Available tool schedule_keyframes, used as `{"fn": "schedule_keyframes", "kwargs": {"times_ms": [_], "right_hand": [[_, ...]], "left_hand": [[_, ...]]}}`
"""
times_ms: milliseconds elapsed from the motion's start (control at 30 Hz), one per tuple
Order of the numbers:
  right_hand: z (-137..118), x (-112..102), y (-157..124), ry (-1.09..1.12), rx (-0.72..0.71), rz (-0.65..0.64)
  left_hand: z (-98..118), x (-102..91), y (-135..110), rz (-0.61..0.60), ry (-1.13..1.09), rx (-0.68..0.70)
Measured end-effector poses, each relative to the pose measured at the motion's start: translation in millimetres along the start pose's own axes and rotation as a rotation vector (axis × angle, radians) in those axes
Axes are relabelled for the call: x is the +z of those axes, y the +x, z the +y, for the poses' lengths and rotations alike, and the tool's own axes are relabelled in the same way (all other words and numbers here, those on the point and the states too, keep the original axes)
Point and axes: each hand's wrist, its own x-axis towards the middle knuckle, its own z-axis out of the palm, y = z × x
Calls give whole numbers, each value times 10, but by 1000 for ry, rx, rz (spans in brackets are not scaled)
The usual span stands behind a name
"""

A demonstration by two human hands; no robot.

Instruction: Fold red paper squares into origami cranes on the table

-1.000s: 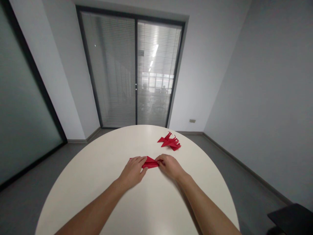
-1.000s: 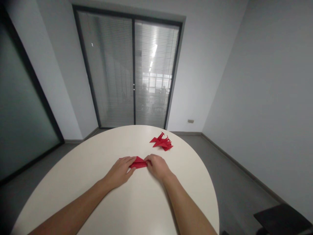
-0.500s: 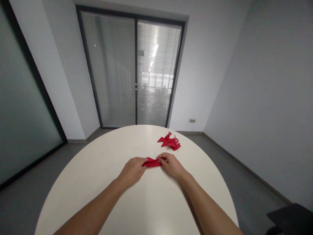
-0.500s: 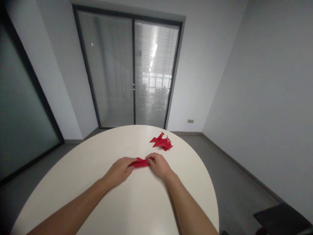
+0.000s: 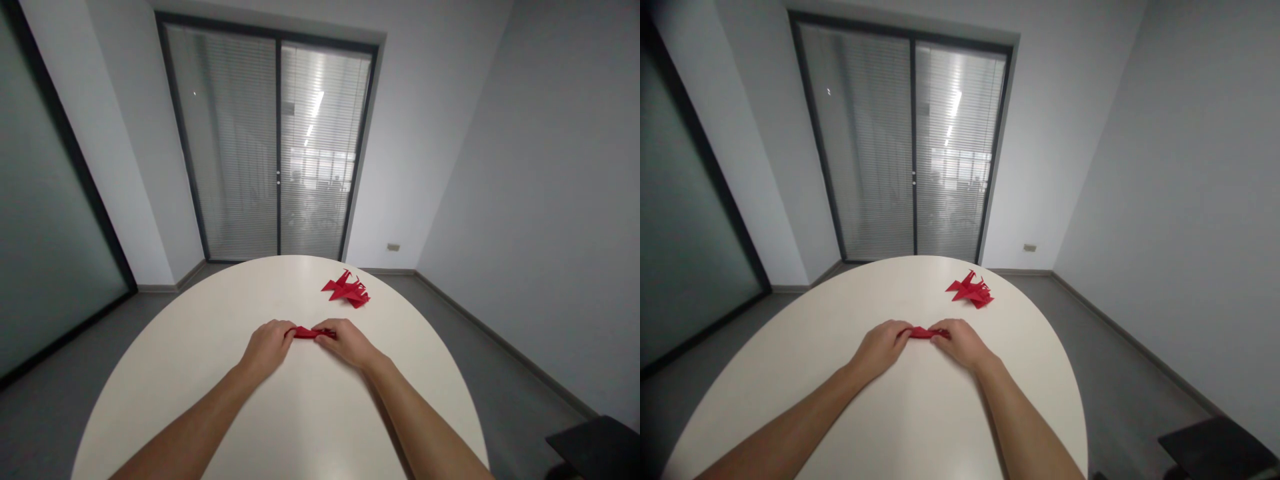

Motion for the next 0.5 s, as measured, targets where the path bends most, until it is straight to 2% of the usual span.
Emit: {"fn": "schedule_keyframes", "kwargs": {"times_ms": [267, 400, 500], "right_hand": [[106, 72, 73, 294, 80, 66], [118, 97, 91, 353, 129, 54], [155, 111, 94, 330, 144, 46]], "left_hand": [[35, -27, -4, 58, -36, -56], [54, -39, -9, 92, -12, -117], [54, -42, 0, 73, 19, -160]]}}
